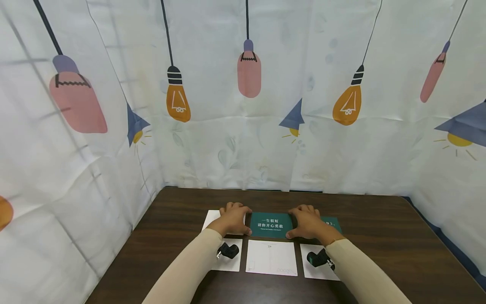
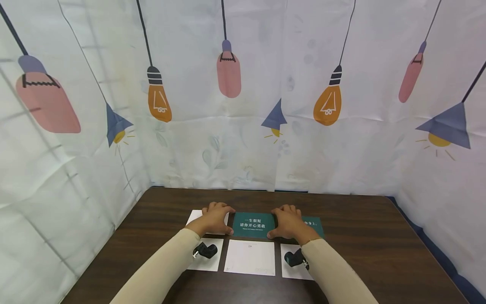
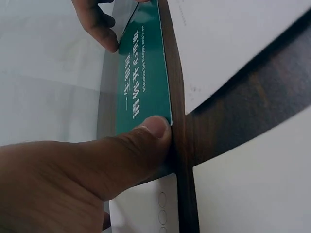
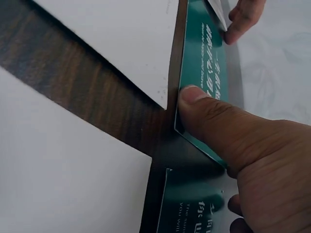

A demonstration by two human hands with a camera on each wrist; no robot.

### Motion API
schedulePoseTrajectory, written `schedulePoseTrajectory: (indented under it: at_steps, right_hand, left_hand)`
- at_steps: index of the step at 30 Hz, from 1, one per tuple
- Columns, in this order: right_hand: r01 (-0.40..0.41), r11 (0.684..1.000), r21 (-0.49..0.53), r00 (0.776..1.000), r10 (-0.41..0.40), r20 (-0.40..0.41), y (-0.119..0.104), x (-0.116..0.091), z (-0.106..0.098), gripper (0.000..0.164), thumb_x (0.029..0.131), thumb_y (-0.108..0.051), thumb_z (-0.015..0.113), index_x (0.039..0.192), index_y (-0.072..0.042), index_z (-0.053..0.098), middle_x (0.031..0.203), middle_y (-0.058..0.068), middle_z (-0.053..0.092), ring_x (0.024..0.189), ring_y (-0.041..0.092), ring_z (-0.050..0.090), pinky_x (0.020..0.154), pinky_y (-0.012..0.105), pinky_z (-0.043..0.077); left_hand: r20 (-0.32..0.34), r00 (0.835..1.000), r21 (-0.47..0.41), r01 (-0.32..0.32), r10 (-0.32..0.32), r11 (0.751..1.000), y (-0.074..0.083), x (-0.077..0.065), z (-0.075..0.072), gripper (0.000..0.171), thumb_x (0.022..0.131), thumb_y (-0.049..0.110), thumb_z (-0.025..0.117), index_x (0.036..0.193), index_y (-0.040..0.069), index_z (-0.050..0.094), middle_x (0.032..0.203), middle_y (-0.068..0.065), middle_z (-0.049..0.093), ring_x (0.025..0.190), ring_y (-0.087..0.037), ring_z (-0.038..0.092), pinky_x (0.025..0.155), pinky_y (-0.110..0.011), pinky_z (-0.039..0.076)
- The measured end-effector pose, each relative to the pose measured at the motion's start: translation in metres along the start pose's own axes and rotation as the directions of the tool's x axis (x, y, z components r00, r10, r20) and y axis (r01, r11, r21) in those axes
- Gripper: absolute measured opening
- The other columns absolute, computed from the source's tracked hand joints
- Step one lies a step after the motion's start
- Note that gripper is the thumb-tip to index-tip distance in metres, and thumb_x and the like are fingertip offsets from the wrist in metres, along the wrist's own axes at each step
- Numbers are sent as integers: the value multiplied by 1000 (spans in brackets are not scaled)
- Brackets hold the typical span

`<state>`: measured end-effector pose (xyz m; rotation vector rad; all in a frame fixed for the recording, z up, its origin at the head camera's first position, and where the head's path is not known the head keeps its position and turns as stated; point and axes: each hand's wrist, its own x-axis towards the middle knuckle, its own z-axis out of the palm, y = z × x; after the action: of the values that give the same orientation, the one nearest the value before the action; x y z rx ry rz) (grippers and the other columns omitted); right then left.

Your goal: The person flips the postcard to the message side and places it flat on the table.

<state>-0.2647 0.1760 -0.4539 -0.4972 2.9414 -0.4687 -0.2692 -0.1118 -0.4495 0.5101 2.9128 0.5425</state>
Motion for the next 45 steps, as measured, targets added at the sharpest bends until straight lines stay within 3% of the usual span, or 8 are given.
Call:
schedulePoseTrajectory:
  at_steps: [7, 15, 27, 35, 45]
  right_hand:
    - [-35, 999, -28, 999, 36, 30, 3, 5, 0, 88, 73, -51, 91, 143, -10, 57, 140, 19, 50, 126, 40, 41, 99, 57, 31]
    - [-35, 999, -30, 999, 36, 25, 2, 5, 0, 85, 73, -51, 90, 142, -13, 58, 141, 19, 50, 127, 40, 41, 99, 58, 31]
    - [-13, 999, 39, 1000, 13, -14, 5, 1, 2, 85, 72, -49, 92, 141, -16, 55, 145, 21, 47, 132, 44, 39, 101, 61, 29]
    - [27, 997, 67, 997, -21, -80, 7, -3, 8, 83, 72, -45, 93, 139, -15, 55, 136, 14, 55, 129, 42, 42, 97, 60, 31]
    - [28, 995, 91, 993, -17, -116, 4, -6, 11, 84, 73, -40, 94, 142, -11, 54, 124, 4, 63, 128, 38, 44, 99, 57, 30]
  left_hand:
    - [35, 999, 13, 39, -39, 999, 2, 2, -2, 71, 74, 35, 93, 137, 19, 64, 148, -16, 45, 134, -41, 34, 94, -56, 28]
    - [33, 999, 4, 36, -36, 999, 1, 2, -3, 70, 75, 34, 93, 137, 19, 64, 148, -17, 44, 134, -42, 35, 93, -57, 29]
    - [26, 999, -5, 33, -32, 999, 0, 4, 0, 74, 75, 35, 93, 140, 21, 62, 149, -16, 43, 134, -42, 35, 94, -57, 30]
    - [-24, 1000, -30, -9, 9, 1000, -4, 2, 5, 75, 75, 33, 94, 140, 19, 59, 147, -16, 46, 137, -42, 32, 97, -59, 28]
    - [-95, 994, -38, -60, 57, 997, -4, -1, 10, 76, 74, 30, 94, 139, 16, 59, 139, -10, 54, 134, -36, 36, 95, -55, 29]
